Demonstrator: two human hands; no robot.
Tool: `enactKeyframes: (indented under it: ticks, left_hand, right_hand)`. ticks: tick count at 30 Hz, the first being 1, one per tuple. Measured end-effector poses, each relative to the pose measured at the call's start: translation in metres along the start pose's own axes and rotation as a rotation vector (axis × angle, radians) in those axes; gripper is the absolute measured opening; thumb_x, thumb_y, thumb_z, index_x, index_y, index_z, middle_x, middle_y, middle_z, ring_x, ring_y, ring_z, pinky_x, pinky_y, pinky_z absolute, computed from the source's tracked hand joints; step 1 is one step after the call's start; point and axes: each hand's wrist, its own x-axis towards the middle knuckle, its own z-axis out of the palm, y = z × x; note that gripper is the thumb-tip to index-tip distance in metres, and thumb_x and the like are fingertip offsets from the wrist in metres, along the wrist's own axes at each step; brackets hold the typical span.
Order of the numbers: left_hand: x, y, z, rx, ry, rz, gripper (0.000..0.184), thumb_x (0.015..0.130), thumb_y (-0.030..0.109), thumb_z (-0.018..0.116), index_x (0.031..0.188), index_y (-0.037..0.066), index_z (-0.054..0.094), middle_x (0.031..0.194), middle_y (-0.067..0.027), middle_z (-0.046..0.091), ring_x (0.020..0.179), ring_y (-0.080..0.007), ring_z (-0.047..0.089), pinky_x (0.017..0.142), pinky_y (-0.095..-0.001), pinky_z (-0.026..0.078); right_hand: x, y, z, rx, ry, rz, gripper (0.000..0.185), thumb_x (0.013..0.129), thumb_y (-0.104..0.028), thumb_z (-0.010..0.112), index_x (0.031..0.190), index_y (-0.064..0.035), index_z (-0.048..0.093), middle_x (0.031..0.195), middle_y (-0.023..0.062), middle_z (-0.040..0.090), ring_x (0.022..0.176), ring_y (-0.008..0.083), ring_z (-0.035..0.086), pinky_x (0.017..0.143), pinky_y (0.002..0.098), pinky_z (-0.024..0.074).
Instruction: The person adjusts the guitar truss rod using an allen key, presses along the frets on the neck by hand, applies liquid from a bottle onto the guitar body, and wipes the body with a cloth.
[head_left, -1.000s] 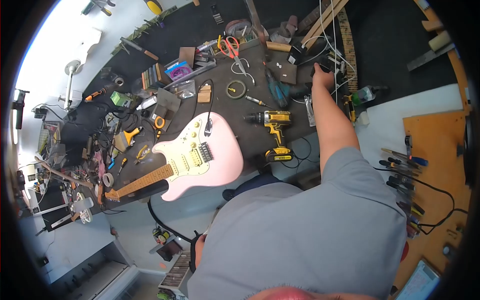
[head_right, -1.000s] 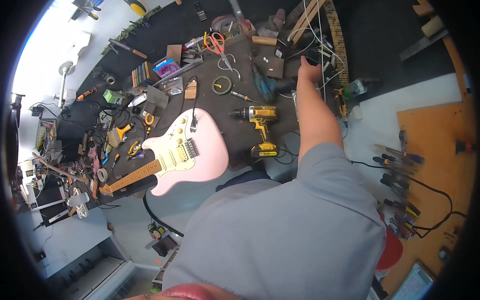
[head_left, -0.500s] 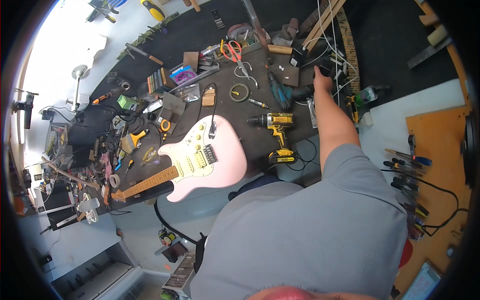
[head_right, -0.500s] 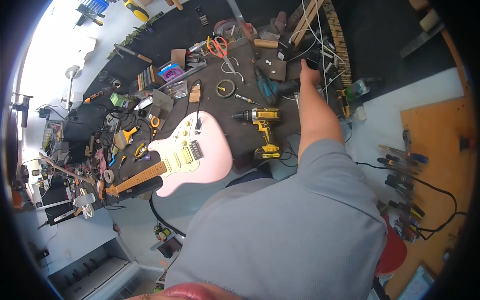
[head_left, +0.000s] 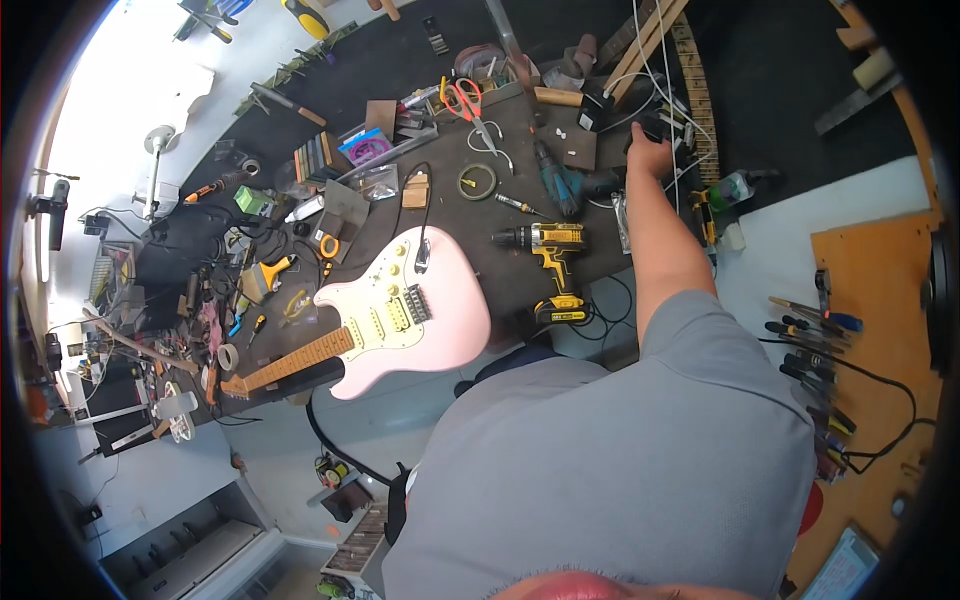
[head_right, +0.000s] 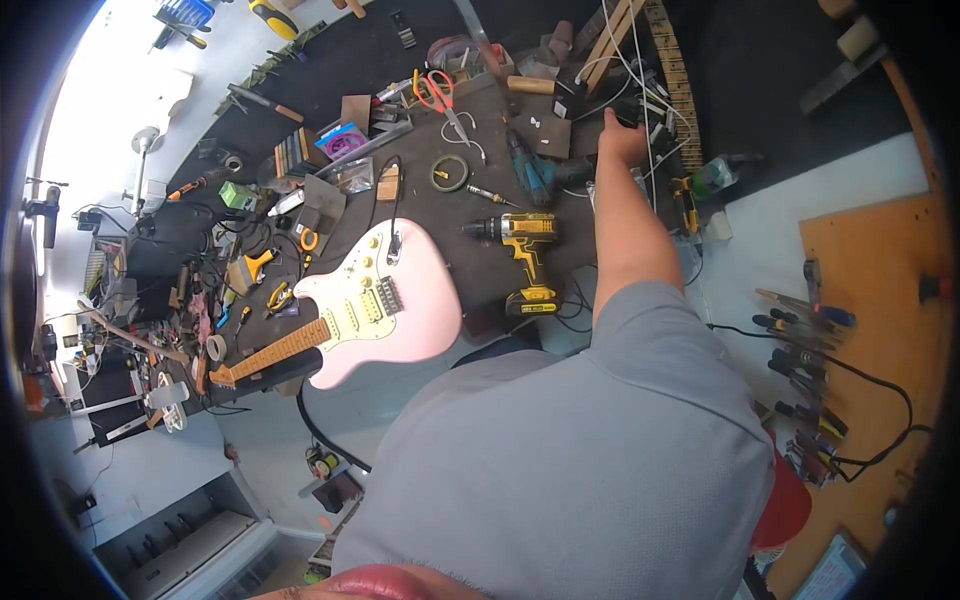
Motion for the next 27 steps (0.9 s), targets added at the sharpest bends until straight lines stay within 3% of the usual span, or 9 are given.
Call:
enactKeyframes:
  ticks: [4,7,10,12,14,16,20,24,27]
  left_hand:
    - [0.004,-0.001,-0.001,0.008,-0.001,0.017,0.044,0.102,0.042,0.068,0.113,0.001,0.082,0.104,-0.0274,0.081,0.099,-0.0463,0.079,0.085,-0.0539,0.061]
    - [0.010,-0.001,-0.001,0.007,-0.002,0.035,0.044,0.102,0.042,0.068,0.113,0.001,0.082,0.105,-0.0276,0.081,0.099,-0.0466,0.079,0.085,-0.0541,0.061]
    - [0.018,-0.007,-0.005,0.012,-0.005,0.056,0.044,0.102,0.042,0.068,0.113,0.001,0.082,0.105,-0.0277,0.081,0.100,-0.0470,0.078,0.085,-0.0543,0.061]
    - [0.029,-0.006,-0.011,0.012,0.005,0.078,0.044,0.102,0.042,0.068,0.113,0.002,0.082,0.105,-0.0278,0.081,0.100,-0.0472,0.078,0.085,-0.0545,0.061]
    - [0.042,-0.012,-0.019,0.015,0.014,0.096,0.044,0.102,0.042,0.068,0.113,0.002,0.082,0.105,-0.0279,0.081,0.100,-0.0474,0.078,0.085,-0.0546,0.061]
    - [0.057,-0.018,-0.029,0.027,0.025,0.114,0.044,0.102,0.042,0.068,0.113,0.002,0.082,0.105,-0.0280,0.081,0.100,-0.0477,0.078,0.085,-0.0547,0.061]
    - [0.082,-0.043,-0.061,0.057,0.048,0.139,0.044,0.102,0.042,0.068,0.113,0.002,0.082,0.106,-0.0281,0.081,0.101,-0.0481,0.078,0.086,-0.0550,0.061]
    - [0.108,-0.083,-0.088,0.066,0.063,0.135,0.045,0.102,0.042,0.068,0.113,0.002,0.082,0.106,-0.0283,0.081,0.101,-0.0486,0.078,0.086,-0.0553,0.061]
    - [0.128,-0.127,-0.105,0.066,0.064,0.121,0.045,0.101,0.042,0.067,0.113,0.002,0.082,0.106,-0.0285,0.081,0.102,-0.0490,0.078,0.086,-0.0555,0.061]
  right_hand:
    - [-0.001,0.004,-0.001,0.080,-0.019,0.025,0.070,0.076,-0.057,0.099,0.111,0.0002,0.080,0.111,0.0202,0.083,0.106,0.0429,0.080,0.096,0.0522,0.0615]
    - [-0.015,0.016,0.009,-0.131,0.132,-0.062,0.065,0.077,-0.053,0.100,0.108,0.0018,0.083,0.106,0.0212,0.084,0.097,0.0414,0.081,0.089,0.0480,0.0630]
    - [-0.046,0.027,-0.001,0.064,-0.174,0.006,0.079,0.079,-0.058,0.097,0.123,0.0031,0.075,0.126,0.0290,0.077,0.118,0.0470,0.074,0.105,0.0522,0.0582]
    - [-0.089,0.025,-0.007,-0.046,-0.019,-0.081,0.080,0.081,-0.054,0.095,0.134,0.0010,0.068,0.136,0.0291,0.070,0.130,0.0487,0.066,0.110,0.0539,0.0540]
    - [-0.134,0.007,-0.030,-0.127,-0.095,-0.305,0.070,0.085,-0.041,0.091,0.138,-0.0035,0.064,0.141,0.0262,0.064,0.133,0.0490,0.062,0.113,0.0552,0.0506]
    - [-0.176,-0.002,-0.038,-0.042,-0.208,-0.556,0.048,0.089,-0.027,0.084,0.130,-0.0076,0.068,0.132,0.0213,0.069,0.123,0.0447,0.067,0.107,0.0525,0.0543]
    - [-0.289,-0.032,-0.083,0.142,-0.919,-0.561,0.027,0.093,-0.020,0.078,0.116,-0.0059,0.074,0.108,0.0143,0.076,0.099,0.0295,0.074,0.089,0.0437,0.0595]
    - [-0.413,-0.002,-0.098,0.112,-1.093,-0.869,0.023,0.095,-0.018,0.076,0.113,-0.0050,0.073,0.108,0.0183,0.076,0.102,0.0354,0.075,0.090,0.0466,0.0596]
    - [-0.476,0.011,-0.118,-0.090,-1.342,-1.104,0.029,0.095,-0.019,0.075,0.121,-0.0046,0.072,0.118,0.0188,0.075,0.114,0.0388,0.072,0.101,0.0490,0.0576]
